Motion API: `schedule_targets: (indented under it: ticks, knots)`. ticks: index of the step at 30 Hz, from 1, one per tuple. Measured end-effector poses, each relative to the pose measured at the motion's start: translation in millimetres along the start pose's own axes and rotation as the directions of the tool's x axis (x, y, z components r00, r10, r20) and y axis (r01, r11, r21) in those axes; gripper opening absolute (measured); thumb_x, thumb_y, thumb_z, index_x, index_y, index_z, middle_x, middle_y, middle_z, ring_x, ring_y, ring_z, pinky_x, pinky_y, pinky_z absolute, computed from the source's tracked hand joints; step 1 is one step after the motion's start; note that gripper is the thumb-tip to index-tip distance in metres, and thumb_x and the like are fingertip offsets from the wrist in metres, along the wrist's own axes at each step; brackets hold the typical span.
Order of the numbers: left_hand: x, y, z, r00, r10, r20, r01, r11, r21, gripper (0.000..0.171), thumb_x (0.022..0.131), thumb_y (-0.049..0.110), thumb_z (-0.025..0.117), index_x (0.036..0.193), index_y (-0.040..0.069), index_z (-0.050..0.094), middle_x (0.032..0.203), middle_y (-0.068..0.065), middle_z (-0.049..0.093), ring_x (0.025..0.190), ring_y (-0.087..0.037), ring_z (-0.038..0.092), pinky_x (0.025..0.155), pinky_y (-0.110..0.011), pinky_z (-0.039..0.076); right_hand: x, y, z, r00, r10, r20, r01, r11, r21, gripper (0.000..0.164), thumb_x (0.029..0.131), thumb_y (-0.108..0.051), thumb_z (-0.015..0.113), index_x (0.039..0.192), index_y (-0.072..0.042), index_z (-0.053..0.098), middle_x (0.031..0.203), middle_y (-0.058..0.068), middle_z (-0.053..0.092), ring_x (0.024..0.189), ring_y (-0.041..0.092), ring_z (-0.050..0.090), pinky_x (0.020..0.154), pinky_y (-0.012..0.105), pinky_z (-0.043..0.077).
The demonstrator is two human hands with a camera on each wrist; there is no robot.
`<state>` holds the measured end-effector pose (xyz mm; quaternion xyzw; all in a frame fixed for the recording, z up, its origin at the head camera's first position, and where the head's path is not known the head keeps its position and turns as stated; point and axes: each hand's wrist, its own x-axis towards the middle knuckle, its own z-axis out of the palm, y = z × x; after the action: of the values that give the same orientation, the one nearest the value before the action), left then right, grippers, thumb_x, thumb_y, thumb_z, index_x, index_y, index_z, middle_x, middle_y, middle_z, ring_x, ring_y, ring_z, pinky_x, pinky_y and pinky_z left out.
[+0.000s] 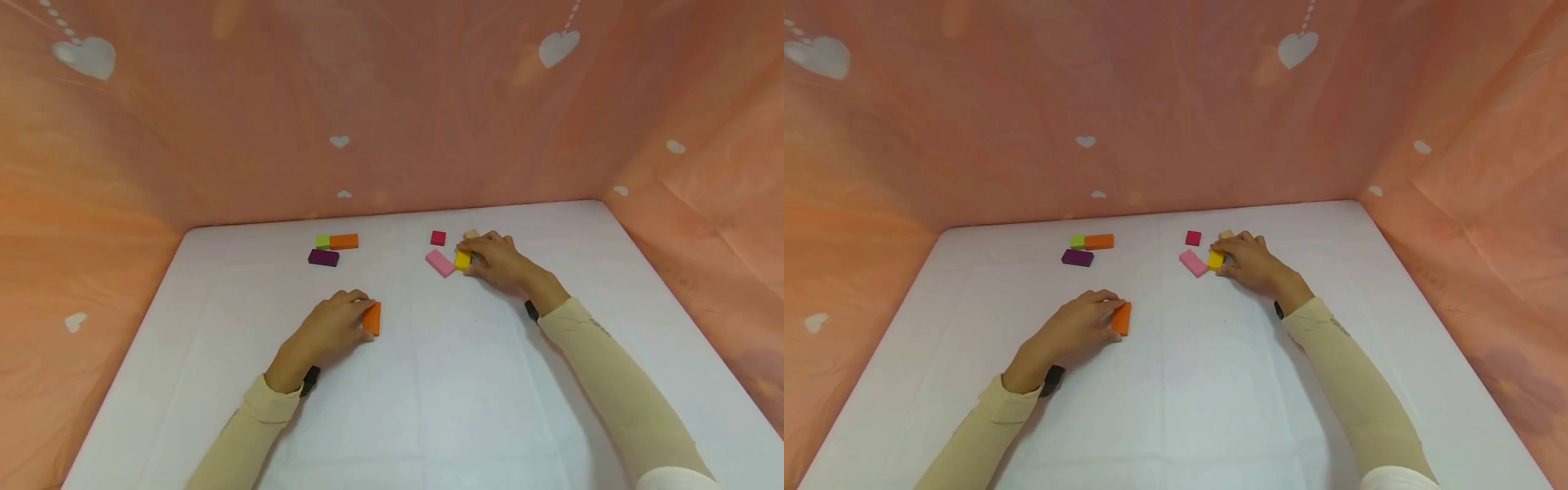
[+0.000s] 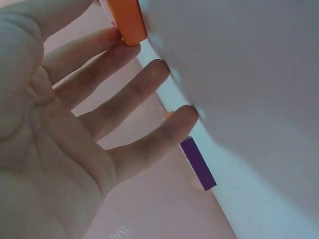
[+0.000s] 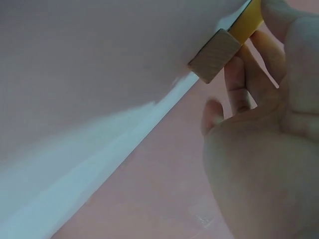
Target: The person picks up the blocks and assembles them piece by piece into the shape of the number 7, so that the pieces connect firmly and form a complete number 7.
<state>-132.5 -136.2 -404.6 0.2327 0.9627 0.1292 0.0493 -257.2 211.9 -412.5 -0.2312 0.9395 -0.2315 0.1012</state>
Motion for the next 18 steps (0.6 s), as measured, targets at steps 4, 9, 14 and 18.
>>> schedule_targets:
  ticks: [4,9,14,18]
  knots:
    - [-0.4,6.9,2.4,1.0,0.012,-0.007,-0.012,1.0,0.005,0.06,0.08,0.038,0.082,0.132,0.011,0.065,0.131,-0.005,0.065,0.116,-0.028,0.06,0.094,-0.045,0.054,3,2,3,0.998,-0.056,-0.019,0.055,0.996,-0.068,0.06,0.092,-0.036,0.069,0.146,-0.017,0.05,0.152,0.01,0.047,0.134,0.031,0.035,0.097,0.05,0.021]
    - [-1.7,7.8,-0.4,0.998,0.054,0.019,-0.055,0.998,0.03,0.062,0.081,0.043,0.081,0.134,0.015,0.064,0.133,-0.004,0.064,0.118,-0.027,0.061,0.095,-0.048,0.053,5,2,5,0.996,-0.08,-0.027,0.076,0.99,-0.115,0.062,0.094,-0.037,0.067,0.149,-0.018,0.045,0.156,0.01,0.041,0.14,0.033,0.033,0.101,0.053,0.02]
    - [-6.4,-0.1,-7.1,0.995,0.098,0.008,-0.098,0.995,-0.003,0.048,0.084,0.031,0.08,0.127,0.015,0.069,0.129,-0.005,0.066,0.119,-0.027,0.062,0.098,-0.05,0.052,2,2,4,0.996,-0.077,-0.04,0.074,0.994,-0.077,0.062,0.096,-0.034,0.065,0.151,-0.018,0.042,0.158,0.007,0.038,0.145,0.031,0.03,0.104,0.052,0.019]
    - [-5.2,-3.1,-5.9,0.98,0.197,-0.022,-0.197,0.98,-0.01,0.035,0.087,0.024,0.077,0.12,0.013,0.074,0.123,-0.005,0.069,0.113,-0.027,0.065,0.095,-0.05,0.053,-2,3,1,0.994,-0.076,-0.076,0.072,0.996,-0.058,0.062,0.096,-0.03,0.066,0.151,-0.015,0.042,0.158,0.009,0.039,0.145,0.031,0.03,0.102,0.05,0.02]
